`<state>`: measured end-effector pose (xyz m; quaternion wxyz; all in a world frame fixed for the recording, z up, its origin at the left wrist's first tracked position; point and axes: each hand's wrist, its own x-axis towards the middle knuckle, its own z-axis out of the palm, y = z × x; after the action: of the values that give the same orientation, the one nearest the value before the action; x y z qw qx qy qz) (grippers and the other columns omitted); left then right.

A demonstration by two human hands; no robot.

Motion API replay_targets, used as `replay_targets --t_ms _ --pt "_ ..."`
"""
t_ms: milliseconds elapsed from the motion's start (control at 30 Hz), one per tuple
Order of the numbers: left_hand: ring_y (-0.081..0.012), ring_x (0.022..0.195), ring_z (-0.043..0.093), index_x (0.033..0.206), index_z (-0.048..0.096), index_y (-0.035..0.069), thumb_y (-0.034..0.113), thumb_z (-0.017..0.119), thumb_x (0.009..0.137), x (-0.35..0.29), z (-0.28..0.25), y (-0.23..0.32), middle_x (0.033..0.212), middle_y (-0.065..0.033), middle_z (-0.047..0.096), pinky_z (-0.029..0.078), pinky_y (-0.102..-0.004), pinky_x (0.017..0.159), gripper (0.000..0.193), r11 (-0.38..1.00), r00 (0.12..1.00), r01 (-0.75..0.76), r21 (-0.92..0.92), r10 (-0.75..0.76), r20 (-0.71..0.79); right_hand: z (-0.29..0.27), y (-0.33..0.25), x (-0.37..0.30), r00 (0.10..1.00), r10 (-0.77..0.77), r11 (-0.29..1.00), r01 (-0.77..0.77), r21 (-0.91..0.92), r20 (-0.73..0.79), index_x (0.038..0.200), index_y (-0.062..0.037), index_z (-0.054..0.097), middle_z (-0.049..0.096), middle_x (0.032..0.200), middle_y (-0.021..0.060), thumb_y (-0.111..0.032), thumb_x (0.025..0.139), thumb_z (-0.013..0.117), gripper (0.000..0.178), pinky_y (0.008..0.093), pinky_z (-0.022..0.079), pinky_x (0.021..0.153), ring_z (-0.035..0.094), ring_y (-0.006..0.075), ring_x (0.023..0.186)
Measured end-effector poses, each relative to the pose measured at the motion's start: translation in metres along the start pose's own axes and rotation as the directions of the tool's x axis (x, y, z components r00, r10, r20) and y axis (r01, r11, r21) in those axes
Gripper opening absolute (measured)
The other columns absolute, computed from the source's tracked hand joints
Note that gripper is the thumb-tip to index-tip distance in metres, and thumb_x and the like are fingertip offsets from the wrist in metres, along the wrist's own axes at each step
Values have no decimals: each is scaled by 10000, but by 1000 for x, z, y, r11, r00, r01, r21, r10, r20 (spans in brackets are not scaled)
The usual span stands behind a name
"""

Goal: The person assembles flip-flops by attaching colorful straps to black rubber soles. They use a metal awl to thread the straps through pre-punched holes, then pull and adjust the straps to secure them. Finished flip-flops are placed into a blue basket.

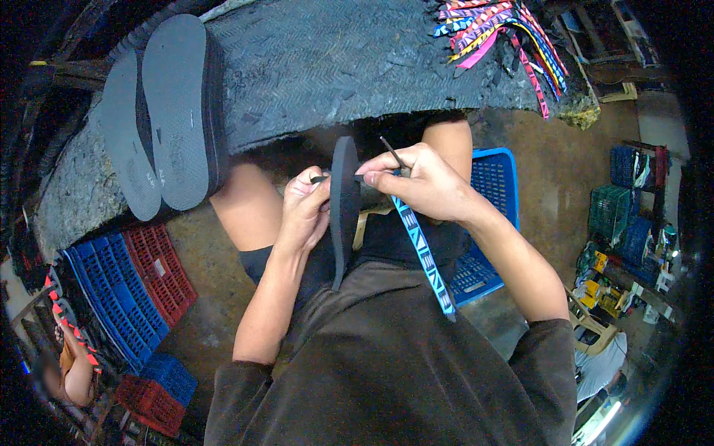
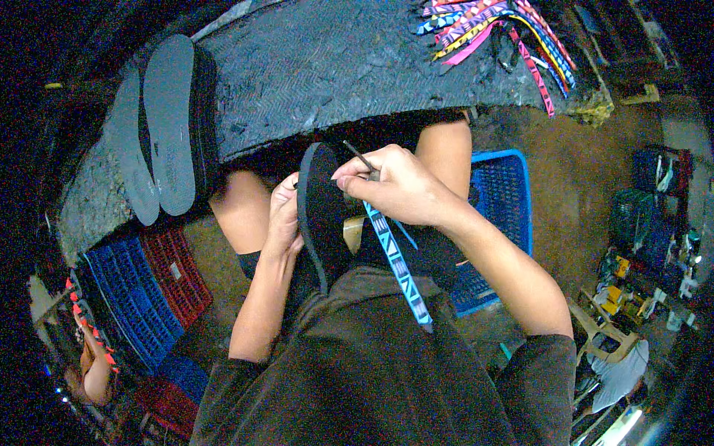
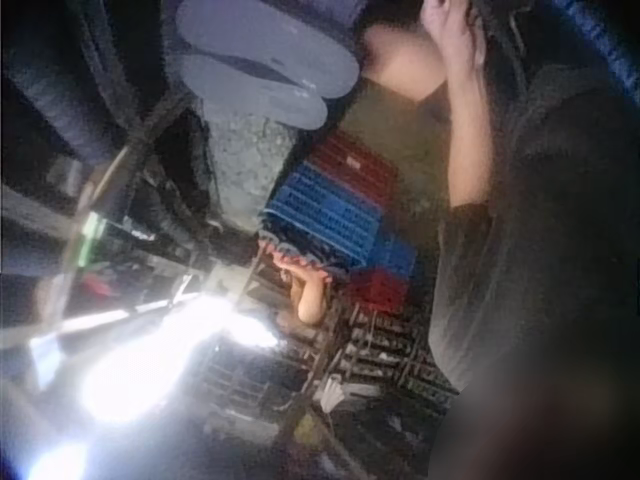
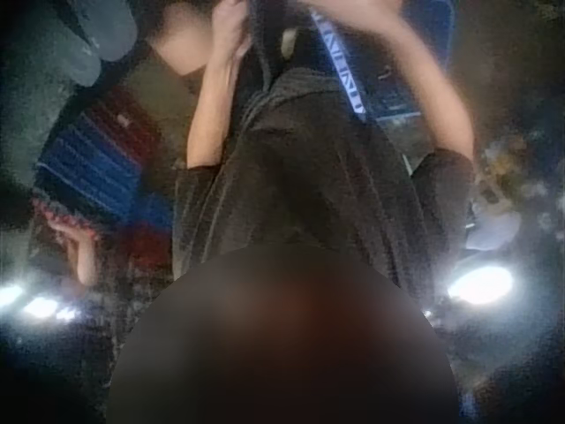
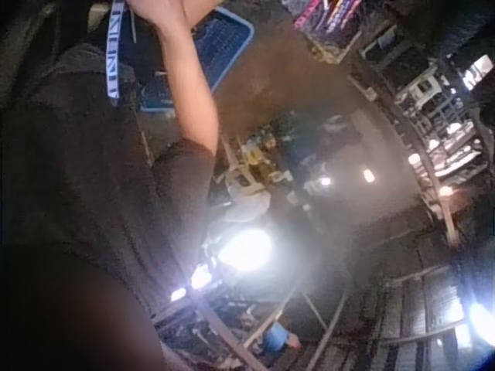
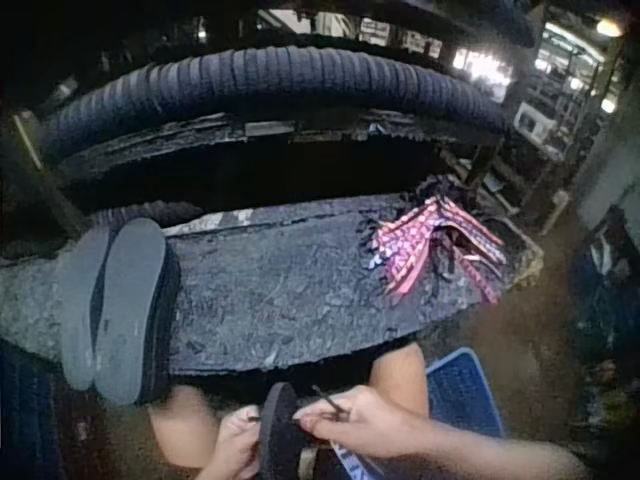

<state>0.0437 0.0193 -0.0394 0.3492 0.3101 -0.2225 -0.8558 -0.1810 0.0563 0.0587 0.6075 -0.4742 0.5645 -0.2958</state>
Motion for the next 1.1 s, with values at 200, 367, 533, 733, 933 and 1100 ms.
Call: replay_targets --t_ms 200,367,533,733,933,1100 --pt "-235 1146 697 1519 486 43 194 864 874 -35 21 72 1407 -137 544 593 -377 900 763 585 941 -334 739 244 232 -9 -41 -12 916 323 930 -354 99 239 1282 0 721 780 902 24 -156 998 724 324 230 420 475 542 30 565" --pt "-219 1323 551 1384 604 -18 67 817 890 -43 12 64 1392 -102 592 418 -382 1152 545 663 992 -126 738 105 75 -8 -38 -12 908 299 935 -340 99 293 1230 -4 696 765 921 2 -121 954 784 313 199 385 441 535 21 539" --pt "-232 1233 628 1441 557 -3 116 889 850 -76 6 3 1298 -97 691 484 -392 1105 689 683 999 50 729 -41 -30 16 -42 -22 969 153 968 -187 167 195 1115 -33 644 663 777 -39 -176 923 850 316 214 411 462 554 31 560" --pt "-169 1242 606 1424 559 3 210 712 1033 -38 52 13 1351 -85 656 467 -361 1097 469 928 960 -182 326 239 -143 15 -79 -37 985 171 922 -173 346 37 1188 -33 644 704 915 39 -141 1022 701 206 225 483 520 611 72 625" --pt "-254 1282 611 1560 421 55 364 670 984 -26 111 56 1397 -106 625 462 -413 1130 699 964 961 -242 110 253 -107 1 -61 -25 932 -180 937 260 234 -314 1179 -24 618 637 864 13 -1 886 803 347 210 411 516 559 49 602" --pt "-227 1292 569 1535 378 26 79 803 854 -28 102 62 1407 -116 566 433 -397 1144 805 973 975 -208 98 215 -63 14 -42 -17 903 -185 920 298 254 -387 1183 -20 600 612 882 2 23 895 775 340 205 423 540 558 39 630"
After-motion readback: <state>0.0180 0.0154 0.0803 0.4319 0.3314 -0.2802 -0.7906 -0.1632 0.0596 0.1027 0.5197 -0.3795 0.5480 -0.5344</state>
